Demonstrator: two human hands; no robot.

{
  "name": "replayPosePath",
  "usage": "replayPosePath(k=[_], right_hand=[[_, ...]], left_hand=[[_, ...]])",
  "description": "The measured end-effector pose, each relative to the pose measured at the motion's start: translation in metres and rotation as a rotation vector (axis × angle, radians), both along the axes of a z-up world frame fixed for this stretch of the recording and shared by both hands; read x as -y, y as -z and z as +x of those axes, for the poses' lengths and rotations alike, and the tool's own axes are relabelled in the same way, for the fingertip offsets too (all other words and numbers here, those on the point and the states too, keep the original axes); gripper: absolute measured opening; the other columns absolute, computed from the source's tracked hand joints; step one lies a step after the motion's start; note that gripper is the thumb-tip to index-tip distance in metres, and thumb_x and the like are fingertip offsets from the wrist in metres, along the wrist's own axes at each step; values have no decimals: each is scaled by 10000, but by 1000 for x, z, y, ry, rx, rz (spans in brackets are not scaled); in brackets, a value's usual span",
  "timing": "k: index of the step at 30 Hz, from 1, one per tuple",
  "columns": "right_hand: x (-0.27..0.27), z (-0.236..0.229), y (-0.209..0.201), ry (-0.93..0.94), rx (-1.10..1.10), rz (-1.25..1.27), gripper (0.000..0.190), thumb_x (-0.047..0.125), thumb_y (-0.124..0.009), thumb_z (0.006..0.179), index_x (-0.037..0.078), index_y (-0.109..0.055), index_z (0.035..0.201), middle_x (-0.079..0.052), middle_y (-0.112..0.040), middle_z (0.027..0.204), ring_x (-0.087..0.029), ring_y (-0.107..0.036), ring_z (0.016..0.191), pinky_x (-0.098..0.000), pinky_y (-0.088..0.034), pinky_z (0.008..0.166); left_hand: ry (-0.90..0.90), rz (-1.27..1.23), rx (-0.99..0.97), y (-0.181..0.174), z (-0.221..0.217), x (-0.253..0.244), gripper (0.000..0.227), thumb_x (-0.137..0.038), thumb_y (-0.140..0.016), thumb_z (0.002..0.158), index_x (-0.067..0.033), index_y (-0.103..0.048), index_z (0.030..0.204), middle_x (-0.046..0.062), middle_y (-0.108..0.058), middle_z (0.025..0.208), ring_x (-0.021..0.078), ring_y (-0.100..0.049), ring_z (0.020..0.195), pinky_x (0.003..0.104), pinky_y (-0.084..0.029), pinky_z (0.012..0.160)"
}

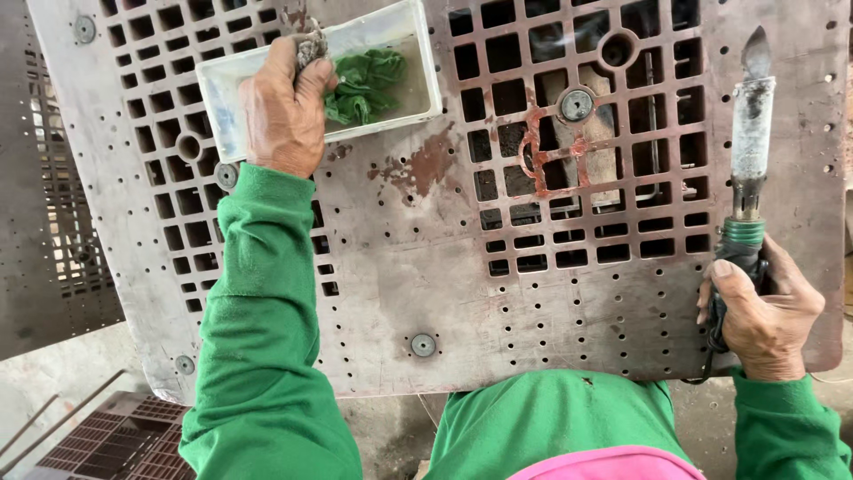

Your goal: The person uses a handheld electric tool to scrape and clean a large metal grid with square holes. They repeatedly scrape the surface and wipe away debris with a cloth, focusing on specific areas of the grid.

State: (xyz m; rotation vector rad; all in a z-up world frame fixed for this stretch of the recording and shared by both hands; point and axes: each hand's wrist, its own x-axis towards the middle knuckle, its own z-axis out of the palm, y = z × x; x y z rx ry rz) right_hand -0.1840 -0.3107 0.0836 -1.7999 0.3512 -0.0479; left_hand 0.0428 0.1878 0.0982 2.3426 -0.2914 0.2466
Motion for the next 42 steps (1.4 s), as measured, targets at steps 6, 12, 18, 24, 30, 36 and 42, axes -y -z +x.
replayPosePath(k=[6, 12, 18, 24, 30, 36, 42], right_hand=[[5, -3, 6, 15, 17, 23, 455, 88, -696, 1062, -141, -548, 1427, -99, -630, 904, -138, -614, 660, -269, -509, 519], [6, 0, 8, 21, 23, 8, 461, 94, -689, 1072, -139, -546, 1443, -98, -623, 896, -137, -616, 666, -264, -507, 523], [6, -6, 11, 48, 18, 24, 472, 100, -688, 1068, -135, -539, 1450, -96, -624, 888, -129, -610, 661, -265, -504, 538], [7, -5, 9, 55, 28, 50, 468, 92, -684, 1061, -138, -546, 1445, -96, -623, 874, -126, -601, 647, -265, -500, 523], [7, -6, 9, 39, 34, 94, 478, 79, -674, 1045, -126, -542, 1456, -81, -630, 886, -113, -605, 651, -270, -503, 551], [9, -6, 1, 7, 3, 88, 506, 72, -665, 1033, -98, -551, 1495, -79, -632, 865, -117, -595, 678, -263, -499, 536], [13, -5, 2, -30, -10, 125, 476, 77, -662, 1018, -89, -563, 1452, -60, -631, 931, -109, -590, 669, -258, -498, 528]], left_hand=[[-94, 80, -22, -21, 8, 16, 191, -221, -603, 1182, -41, -609, 1117, 60, -725, 953, 152, -719, 808, 314, -612, 680], [2, -1356, -515, -32, -40, 129, 339, -119, -784, 875, -90, -585, 1148, 55, -640, 1072, 206, -659, 984, 385, -605, 956], [301, 80, -3, 33, -26, 200, 273, -159, -741, 962, -62, -603, 1176, 78, -613, 1036, 242, -612, 957, 390, -533, 860], [332, 326, 122, 41, -11, 210, 215, -242, -773, 892, -85, -653, 977, 82, -573, 966, 275, -598, 931, 411, -518, 819], [294, 201, 4, 41, -56, 205, 244, -171, -769, 900, -70, -690, 1107, 106, -562, 998, 271, -577, 914, 409, -519, 796], [255, 222, -99, 38, -59, 219, 192, -153, -763, 948, -25, -649, 1035, 116, -549, 1024, 281, -598, 945, 396, -535, 857], [175, 128, -28, 38, -73, 224, 237, -127, -739, 924, -21, -673, 1125, 157, -561, 1048, 320, -601, 935, 415, -541, 830]])
